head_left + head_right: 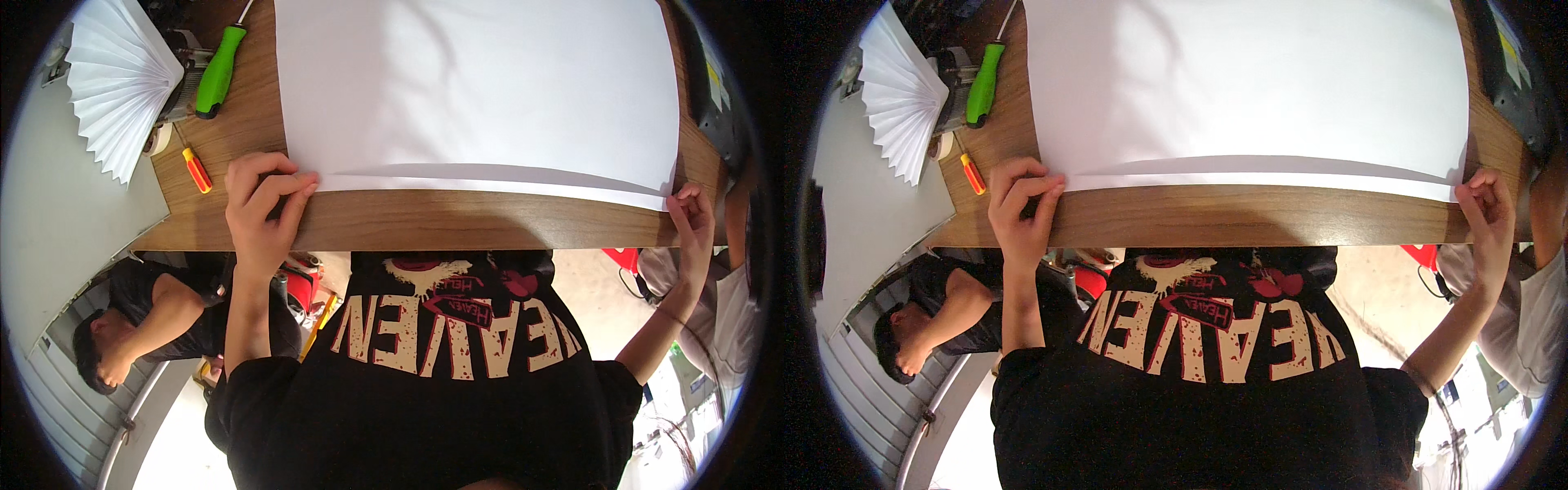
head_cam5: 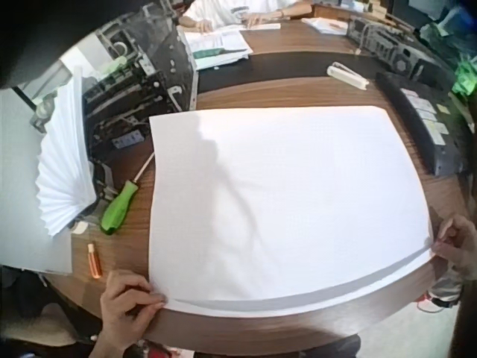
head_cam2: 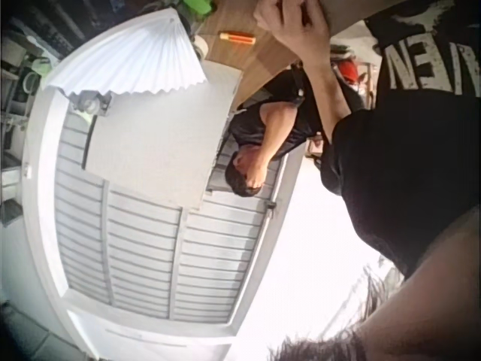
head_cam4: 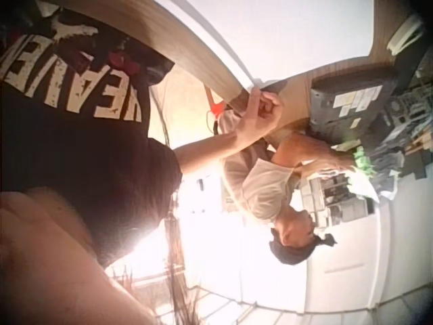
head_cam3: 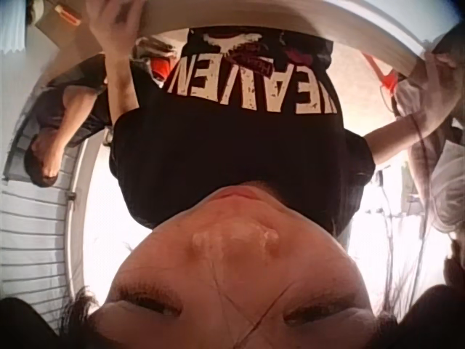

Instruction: The person folds paper into a fan shape by hand and then folds another sheet of paper into a strip.

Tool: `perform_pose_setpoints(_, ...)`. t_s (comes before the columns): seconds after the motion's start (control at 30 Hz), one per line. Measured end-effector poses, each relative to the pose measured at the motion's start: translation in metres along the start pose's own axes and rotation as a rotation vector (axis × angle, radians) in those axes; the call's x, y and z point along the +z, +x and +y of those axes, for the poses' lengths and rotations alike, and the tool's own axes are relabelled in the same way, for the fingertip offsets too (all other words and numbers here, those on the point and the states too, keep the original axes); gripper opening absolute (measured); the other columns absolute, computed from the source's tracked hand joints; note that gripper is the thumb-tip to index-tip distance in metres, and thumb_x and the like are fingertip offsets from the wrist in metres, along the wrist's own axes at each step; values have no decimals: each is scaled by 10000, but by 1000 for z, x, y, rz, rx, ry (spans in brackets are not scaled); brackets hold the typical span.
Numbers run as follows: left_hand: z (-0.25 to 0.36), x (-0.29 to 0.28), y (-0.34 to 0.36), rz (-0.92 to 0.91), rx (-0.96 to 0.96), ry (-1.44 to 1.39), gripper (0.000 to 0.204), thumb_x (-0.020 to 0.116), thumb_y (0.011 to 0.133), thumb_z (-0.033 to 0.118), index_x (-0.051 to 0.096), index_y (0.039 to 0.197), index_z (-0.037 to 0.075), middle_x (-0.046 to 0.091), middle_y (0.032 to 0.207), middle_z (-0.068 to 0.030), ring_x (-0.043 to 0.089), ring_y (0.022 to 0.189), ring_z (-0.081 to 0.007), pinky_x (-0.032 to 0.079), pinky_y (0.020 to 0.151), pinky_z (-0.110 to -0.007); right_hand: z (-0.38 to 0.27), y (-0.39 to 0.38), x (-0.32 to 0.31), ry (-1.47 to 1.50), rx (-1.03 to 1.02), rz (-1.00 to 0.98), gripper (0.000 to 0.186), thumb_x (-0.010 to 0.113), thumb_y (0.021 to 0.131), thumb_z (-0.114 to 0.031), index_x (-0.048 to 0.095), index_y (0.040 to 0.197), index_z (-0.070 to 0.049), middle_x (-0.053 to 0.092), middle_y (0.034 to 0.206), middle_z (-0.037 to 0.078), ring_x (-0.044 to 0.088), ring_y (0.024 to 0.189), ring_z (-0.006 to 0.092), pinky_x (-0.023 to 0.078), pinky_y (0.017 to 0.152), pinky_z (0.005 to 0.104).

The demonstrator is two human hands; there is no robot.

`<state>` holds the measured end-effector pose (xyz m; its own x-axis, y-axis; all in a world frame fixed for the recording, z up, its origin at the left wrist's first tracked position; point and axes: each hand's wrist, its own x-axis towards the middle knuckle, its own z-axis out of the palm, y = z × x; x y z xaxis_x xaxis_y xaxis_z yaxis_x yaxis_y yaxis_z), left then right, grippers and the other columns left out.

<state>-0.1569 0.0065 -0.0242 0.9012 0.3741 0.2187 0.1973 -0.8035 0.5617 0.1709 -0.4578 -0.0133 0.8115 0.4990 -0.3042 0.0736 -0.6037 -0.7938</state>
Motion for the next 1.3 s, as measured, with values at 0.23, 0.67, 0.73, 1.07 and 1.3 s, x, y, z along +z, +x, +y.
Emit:
perform_pose_setpoints(0.23,16,0,-3,-70,202,248,316,706,662,8,719,969,82,640,953,-54,597,902,-232,453,772,-350,-23,-5,27,-130,-39,148,144,645,883,9,555,976,-54,473,884,-51,406,772,49,308,713,181)
perform_pose_setpoints(0.67,70,-3,-7,-268,248,658,449,607,788,63,696,1217,158,673,1088,-75,673,999,-205,499,814,-327,-28,-25,77,-600,-480,538,162,638,816,77,695,888,-57,629,952,85,619,931,224,466,823,317)
perform_pose_setpoints(0.73,80,-3,-12,-293,287,767,468,617,854,164,644,1306,284,639,1177,-95,666,1039,-217,487,853,-334,-26,-28,77,-693,-509,610,191,672,789,62,732,897,-83,675,959,46,637,929,210,455,830,317)
perform_pose_setpoints(1.07,88,5,-23,-339,157,771,522,628,869,452,567,1378,351,587,1251,-149,618,1135,-265,447,932,-380,-28,-50,80,-1085,-507,562,370,658,761,17,763,1052,-186,714,1102,-48,655,949,67,306,1039,353)
perform_pose_setpoints(1.3,91,11,-26,-344,122,769,694,707,793,424,486,1446,338,513,1363,-173,565,1195,-301,418,979,-427,-35,-63,86,-1179,-444,391,442,618,884,-191,627,1321,-255,674,1201,1,622,1135,106,104,1192,516)
